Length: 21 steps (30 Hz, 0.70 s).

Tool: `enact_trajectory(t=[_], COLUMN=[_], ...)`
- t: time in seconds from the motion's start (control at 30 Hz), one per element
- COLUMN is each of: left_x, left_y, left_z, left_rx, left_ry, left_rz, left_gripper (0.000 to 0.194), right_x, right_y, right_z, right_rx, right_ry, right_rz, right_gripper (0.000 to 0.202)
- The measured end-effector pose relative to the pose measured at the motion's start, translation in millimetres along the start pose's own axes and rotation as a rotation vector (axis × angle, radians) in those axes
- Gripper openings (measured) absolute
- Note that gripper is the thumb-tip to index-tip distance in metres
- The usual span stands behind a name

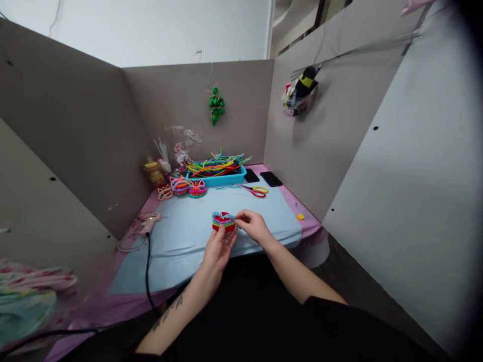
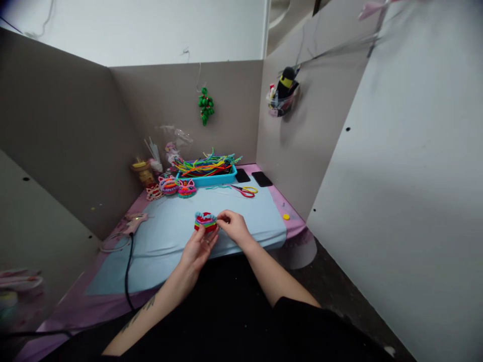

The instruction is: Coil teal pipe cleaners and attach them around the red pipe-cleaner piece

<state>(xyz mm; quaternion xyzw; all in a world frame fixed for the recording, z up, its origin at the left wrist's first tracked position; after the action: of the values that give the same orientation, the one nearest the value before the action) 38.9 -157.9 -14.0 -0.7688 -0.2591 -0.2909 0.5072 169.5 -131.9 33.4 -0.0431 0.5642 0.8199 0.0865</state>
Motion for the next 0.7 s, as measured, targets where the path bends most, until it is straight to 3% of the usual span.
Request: enact_trajectory(t=[0.17,0.37,0.7], left_x=[0.6,0.7,0.6], left_y=[0,3,5], left_z=[1,-2,-2], left_rx=[0.027,0.022,0.025], left_ry=[0.011,0.001,0.024], left_rz=[0.043,0.095,0.04], left_gripper=[0.031,0.033,0.03], right_x=[0,-1,-1], right_y=[-4,-13,-19], right_z=[0,2,2], right_rx=[0.018,0.094,0.18], right_ry=[0.043,-0.011,-0.036], right_rz=[0.02,-0.049,0.143], right_gripper=[0.014,0.012,0.012])
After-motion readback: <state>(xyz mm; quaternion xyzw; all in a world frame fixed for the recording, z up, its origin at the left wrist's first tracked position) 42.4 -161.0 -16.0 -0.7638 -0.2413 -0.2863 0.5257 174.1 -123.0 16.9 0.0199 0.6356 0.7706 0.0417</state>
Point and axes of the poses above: each hand's wrist, its own z-axis towards the middle knuckle, its own x-axis out of the palm, y = z × x, the point moved 7 cm from there along z, towards the middle knuckle, and after that the axes turned 2 degrees about -x, right-handed, at the moved point
